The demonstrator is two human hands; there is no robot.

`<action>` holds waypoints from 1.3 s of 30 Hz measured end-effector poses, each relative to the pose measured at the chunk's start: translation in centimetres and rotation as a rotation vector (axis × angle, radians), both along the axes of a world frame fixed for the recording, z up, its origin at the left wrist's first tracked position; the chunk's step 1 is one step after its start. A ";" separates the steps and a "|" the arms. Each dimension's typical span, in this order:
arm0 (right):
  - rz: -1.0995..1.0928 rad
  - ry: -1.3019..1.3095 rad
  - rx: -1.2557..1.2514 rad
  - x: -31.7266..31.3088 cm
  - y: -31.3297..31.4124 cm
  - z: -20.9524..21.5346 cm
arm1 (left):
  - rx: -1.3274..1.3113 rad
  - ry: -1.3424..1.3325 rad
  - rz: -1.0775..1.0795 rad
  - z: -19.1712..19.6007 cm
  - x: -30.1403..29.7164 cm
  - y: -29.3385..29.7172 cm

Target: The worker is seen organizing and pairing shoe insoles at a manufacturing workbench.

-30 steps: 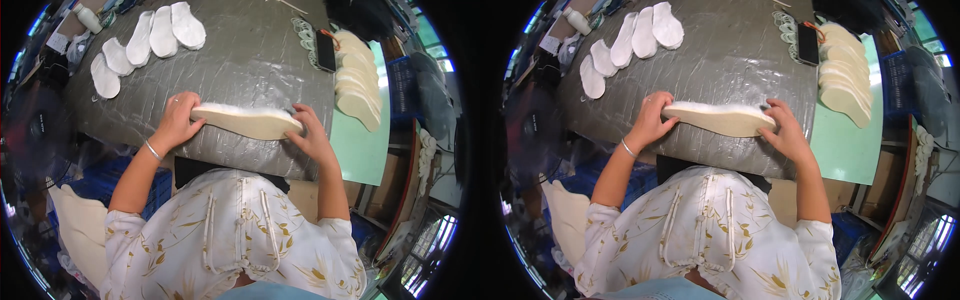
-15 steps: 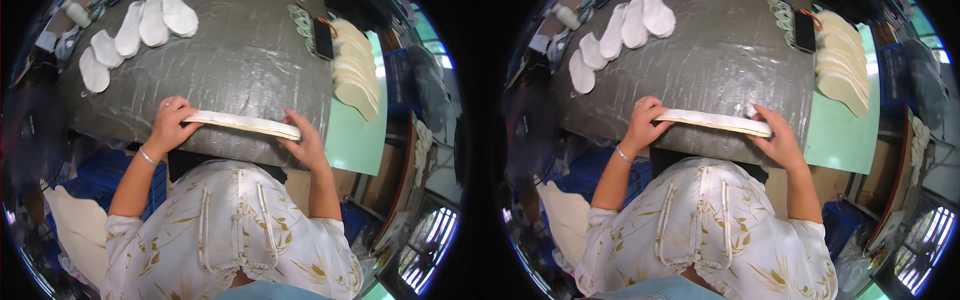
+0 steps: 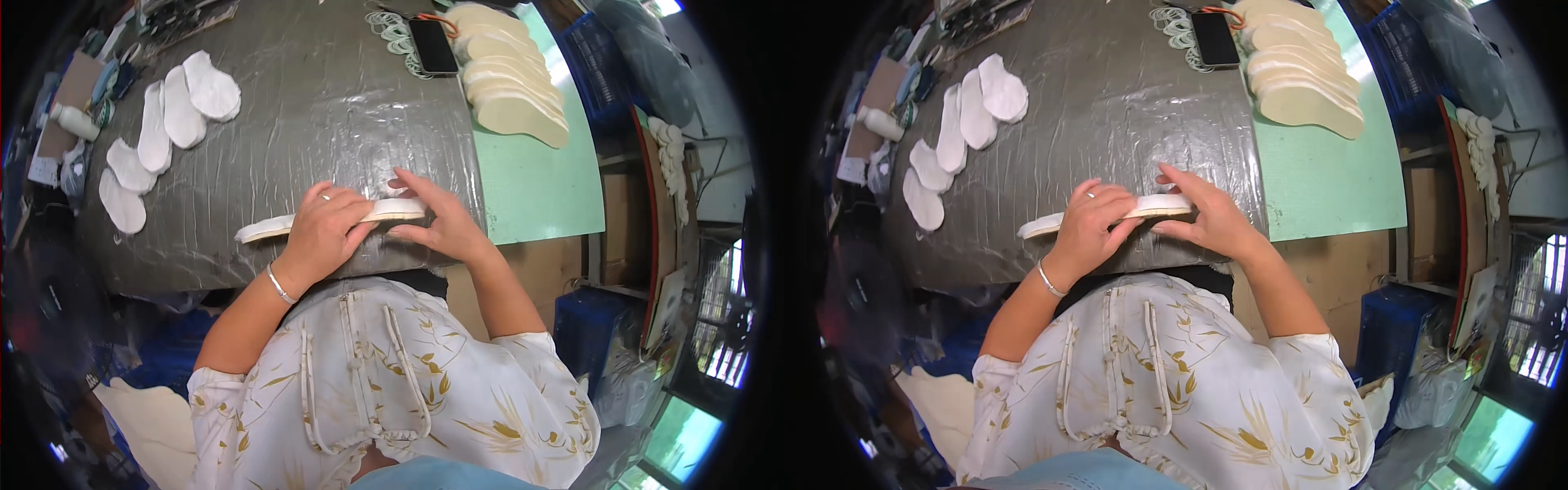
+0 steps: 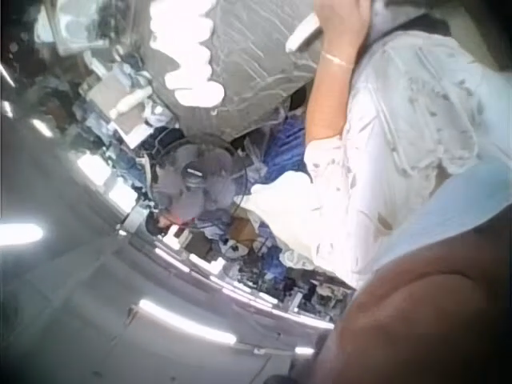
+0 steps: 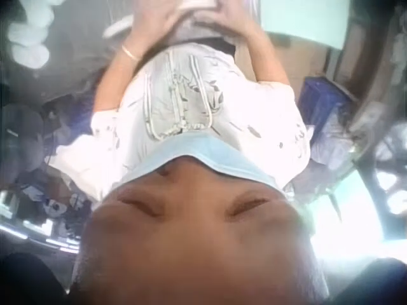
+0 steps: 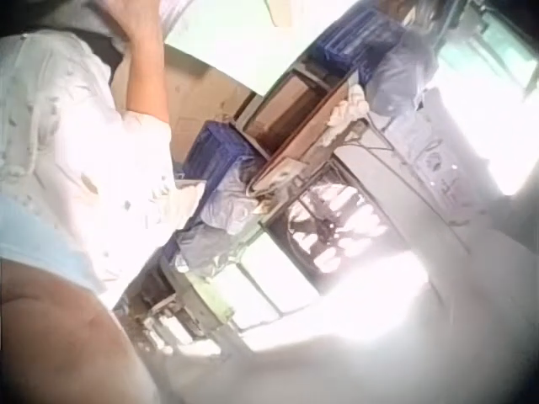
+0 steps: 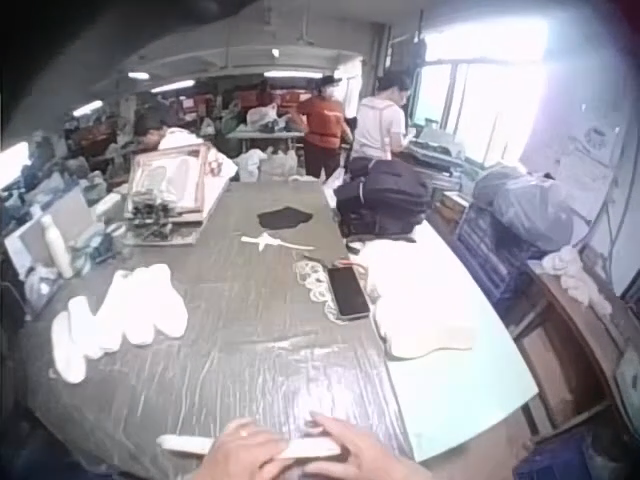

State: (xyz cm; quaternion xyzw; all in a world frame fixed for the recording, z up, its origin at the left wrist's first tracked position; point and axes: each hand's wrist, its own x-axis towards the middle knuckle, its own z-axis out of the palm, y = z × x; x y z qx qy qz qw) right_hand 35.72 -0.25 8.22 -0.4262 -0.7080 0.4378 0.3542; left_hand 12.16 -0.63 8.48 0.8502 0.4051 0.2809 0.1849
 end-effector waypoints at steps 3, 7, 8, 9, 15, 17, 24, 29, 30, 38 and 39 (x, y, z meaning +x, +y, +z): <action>0.052 -0.068 0.266 1.0 1.4 -1.5 | -0.088 -0.046 -0.006 0.1 0.8 1.6; 0.092 -0.160 0.247 1.4 2.2 -2.1 | -0.100 -0.042 0.065 0.9 1.3 1.5; 0.133 -0.175 0.223 1.8 2.3 -2.4 | -0.120 -0.105 0.123 1.0 1.8 1.1; 0.142 -0.164 0.204 1.4 2.3 -2.5 | -0.128 -0.052 0.105 -0.1 0.8 1.0; 0.119 -0.089 -0.018 0.4 1.0 -1.4 | -0.053 -0.038 0.079 0.0 0.4 -0.1; 0.135 -0.148 -0.053 0.8 0.6 -2.0 | 0.057 0.031 0.067 0.8 1.1 -0.4; 0.108 0.033 -0.167 0.2 1.6 -1.9 | -0.098 0.087 0.173 0.4 0.7 0.6; -0.257 -0.513 0.250 1.9 3.4 -2.6 | 0.117 0.135 0.079 0.2 0.5 2.0; -0.282 -0.523 0.262 1.3 3.7 -2.2 | 0.135 0.124 0.058 -0.7 0.7 2.3; 0.033 -0.503 0.424 -9.7 4.8 -5.0 | 0.127 0.452 -0.032 -6.9 0.4 3.9; 0.023 -0.542 0.426 -9.7 5.3 -5.9 | 0.115 0.533 -0.075 -6.4 0.3 3.8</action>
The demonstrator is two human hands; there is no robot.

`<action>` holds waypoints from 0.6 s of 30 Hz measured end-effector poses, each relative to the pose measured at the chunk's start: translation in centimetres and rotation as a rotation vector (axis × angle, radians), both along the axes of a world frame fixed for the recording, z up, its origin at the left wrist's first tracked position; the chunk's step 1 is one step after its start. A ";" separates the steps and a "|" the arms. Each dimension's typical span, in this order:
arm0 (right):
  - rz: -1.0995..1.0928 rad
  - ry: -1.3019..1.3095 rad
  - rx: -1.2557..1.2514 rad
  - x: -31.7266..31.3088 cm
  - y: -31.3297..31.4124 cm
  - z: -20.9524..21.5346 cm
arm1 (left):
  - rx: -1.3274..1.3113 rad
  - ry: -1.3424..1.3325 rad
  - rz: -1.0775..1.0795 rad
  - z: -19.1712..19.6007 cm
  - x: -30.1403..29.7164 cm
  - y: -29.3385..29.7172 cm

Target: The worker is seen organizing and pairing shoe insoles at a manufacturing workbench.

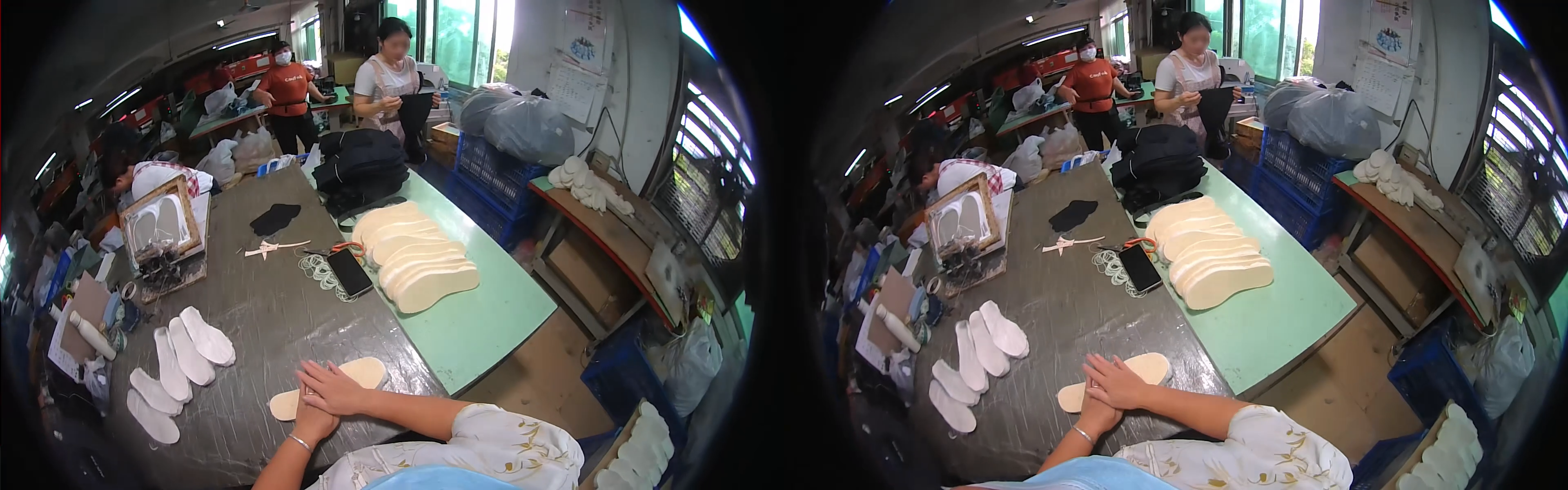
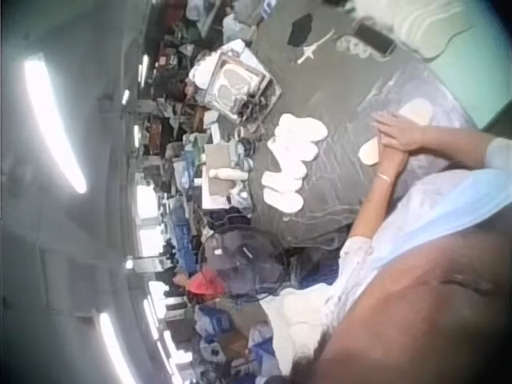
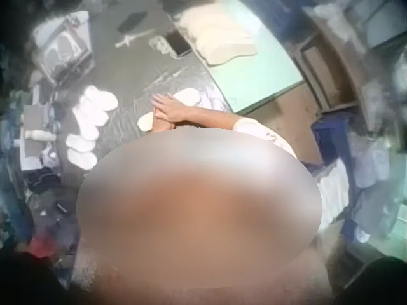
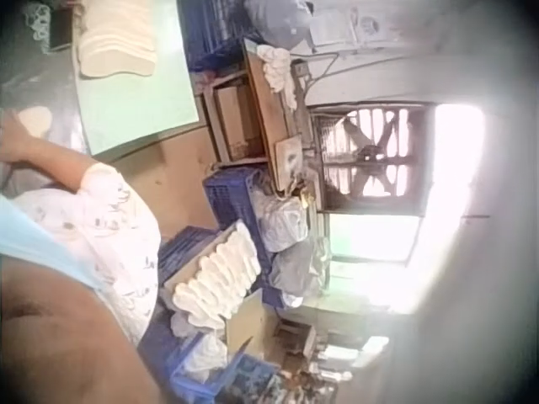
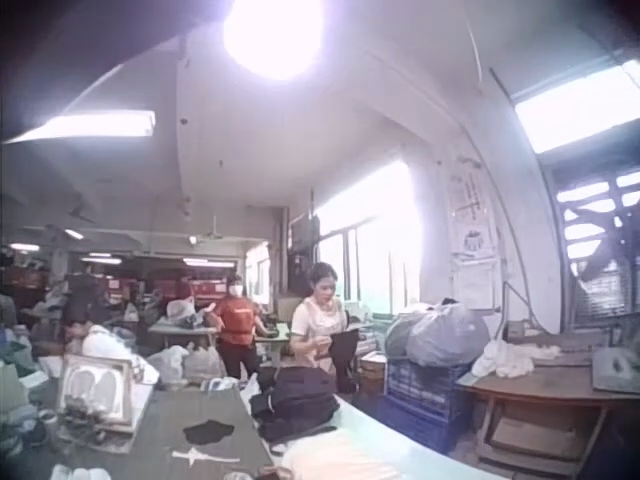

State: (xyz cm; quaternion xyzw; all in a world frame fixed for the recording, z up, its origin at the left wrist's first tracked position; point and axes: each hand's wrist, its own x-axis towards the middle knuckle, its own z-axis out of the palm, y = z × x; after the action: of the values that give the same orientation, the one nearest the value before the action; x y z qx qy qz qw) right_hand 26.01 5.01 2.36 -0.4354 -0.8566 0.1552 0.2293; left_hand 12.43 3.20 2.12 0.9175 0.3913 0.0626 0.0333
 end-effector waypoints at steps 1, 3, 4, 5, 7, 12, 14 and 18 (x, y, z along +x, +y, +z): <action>0.000 -0.039 0.058 0.6 0.2 -1.0 | 0.060 -0.041 0.002 -1.1 0.2 0.4; -0.032 -0.009 0.055 0.9 0.2 -1.0 | -0.013 -0.138 0.014 -0.1 0.7 0.6; -0.038 -0.009 0.045 1.2 0.3 -1.0 | -0.024 -0.138 0.008 0.1 0.6 0.4; -0.053 -0.035 0.059 1.8 0.8 -0.7 | -0.115 -0.160 0.059 0.4 0.7 0.6; -0.096 -0.062 0.095 2.6 1.3 -1.3 | -0.211 -0.161 0.096 1.4 0.8 0.7; -0.182 -0.183 0.154 4.0 1.3 -2.1 | -0.166 -0.234 0.154 0.7 -0.3 1.0; -0.191 -0.220 0.137 4.5 1.0 -2.0 | -0.131 -0.173 0.189 0.3 -2.1 1.2; -0.220 -0.251 0.059 5.9 0.7 -0.9 | -0.121 -0.179 0.268 0.1 -4.2 1.3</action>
State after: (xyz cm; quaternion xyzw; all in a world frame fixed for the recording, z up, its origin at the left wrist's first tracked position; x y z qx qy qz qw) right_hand 31.89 5.66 1.50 -0.5354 -0.8300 0.0482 0.1488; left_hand 8.19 4.54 2.26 0.8442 0.5087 0.1244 0.1147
